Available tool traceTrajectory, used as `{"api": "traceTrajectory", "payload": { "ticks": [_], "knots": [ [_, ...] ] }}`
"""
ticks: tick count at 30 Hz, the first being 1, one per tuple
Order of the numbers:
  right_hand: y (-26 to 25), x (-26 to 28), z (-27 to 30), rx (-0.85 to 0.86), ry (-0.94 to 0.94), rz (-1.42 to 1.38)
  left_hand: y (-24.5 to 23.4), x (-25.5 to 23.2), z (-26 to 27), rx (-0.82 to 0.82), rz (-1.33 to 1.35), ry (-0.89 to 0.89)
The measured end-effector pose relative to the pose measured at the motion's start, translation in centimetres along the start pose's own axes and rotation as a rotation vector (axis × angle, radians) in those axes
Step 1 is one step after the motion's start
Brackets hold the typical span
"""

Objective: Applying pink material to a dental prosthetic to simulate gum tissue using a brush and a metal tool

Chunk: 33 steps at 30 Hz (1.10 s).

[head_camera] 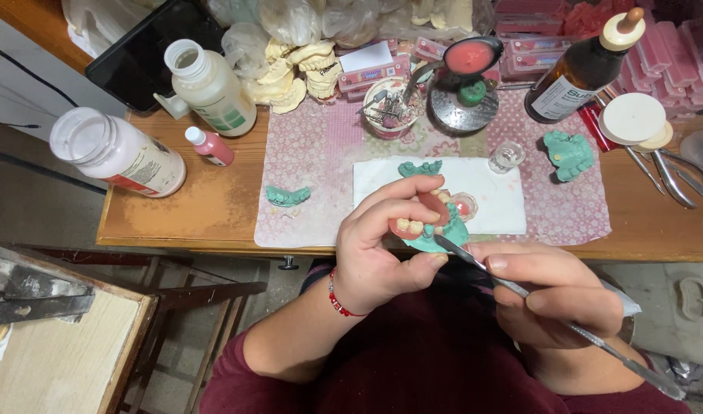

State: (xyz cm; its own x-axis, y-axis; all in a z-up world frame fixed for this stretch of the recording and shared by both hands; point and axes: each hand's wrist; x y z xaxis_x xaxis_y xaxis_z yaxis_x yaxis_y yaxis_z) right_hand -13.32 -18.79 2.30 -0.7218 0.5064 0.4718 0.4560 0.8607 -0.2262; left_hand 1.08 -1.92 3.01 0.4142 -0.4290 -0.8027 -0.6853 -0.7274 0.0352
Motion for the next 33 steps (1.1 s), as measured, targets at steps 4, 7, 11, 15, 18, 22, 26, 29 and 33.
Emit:
{"api": "traceTrajectory", "payload": {
  "ticks": [4, 7, 11, 15, 18, 22, 26, 29, 33],
  "knots": [
    [-0.2, 0.6, 0.0, 0.019, 0.028, 0.053, 0.1, 0.0, 0.1, -0.001, 0.0, 0.003],
    [-0.4, 0.0, 0.1, 0.086, -0.043, 0.017, 0.2, -0.1, 0.1, -0.002, 0.023, 0.012],
    [-0.6, 0.7, -0.1, 0.121, -0.022, 0.12, 0.1, -0.1, 0.1, -0.018, -0.03, 0.022],
    [-0.4, 1.0, -0.6, 0.136, -0.055, 0.186, 0.2, 0.0, 0.1, -0.028, -0.039, 0.049],
    [-0.6, 1.3, -0.6, 0.169, -0.032, 0.216, 0.2, 0.0, 0.1, -0.026, -0.057, 0.055],
    [0.2, 2.2, -1.0, 0.128, -0.046, 0.261, 0.1, -0.1, 0.0, -0.029, -0.076, 0.064],
    [0.2, 3.1, -1.0, 0.063, 0.037, 0.257, 0.1, 0.2, 0.2, -0.056, -0.038, 0.039],
    [0.7, 2.3, -0.8, 0.041, -0.044, 0.259, 0.1, 0.2, 0.1, -0.072, -0.003, 0.024],
    [0.9, 2.1, -0.5, 0.067, -0.047, 0.3, 0.0, 0.3, 0.3, -0.089, 0.002, 0.021]
  ]
}}
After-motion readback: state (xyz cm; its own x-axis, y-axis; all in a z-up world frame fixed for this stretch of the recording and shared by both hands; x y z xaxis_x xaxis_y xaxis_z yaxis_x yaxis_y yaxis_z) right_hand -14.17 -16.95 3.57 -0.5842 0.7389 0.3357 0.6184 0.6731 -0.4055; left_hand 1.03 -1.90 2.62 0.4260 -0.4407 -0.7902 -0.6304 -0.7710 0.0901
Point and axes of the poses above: each hand's wrist, its own z-axis away from the middle knuckle, its own y-axis out of the palm, x = y × z, and after that the axes turned 1 degree about y, right-handed
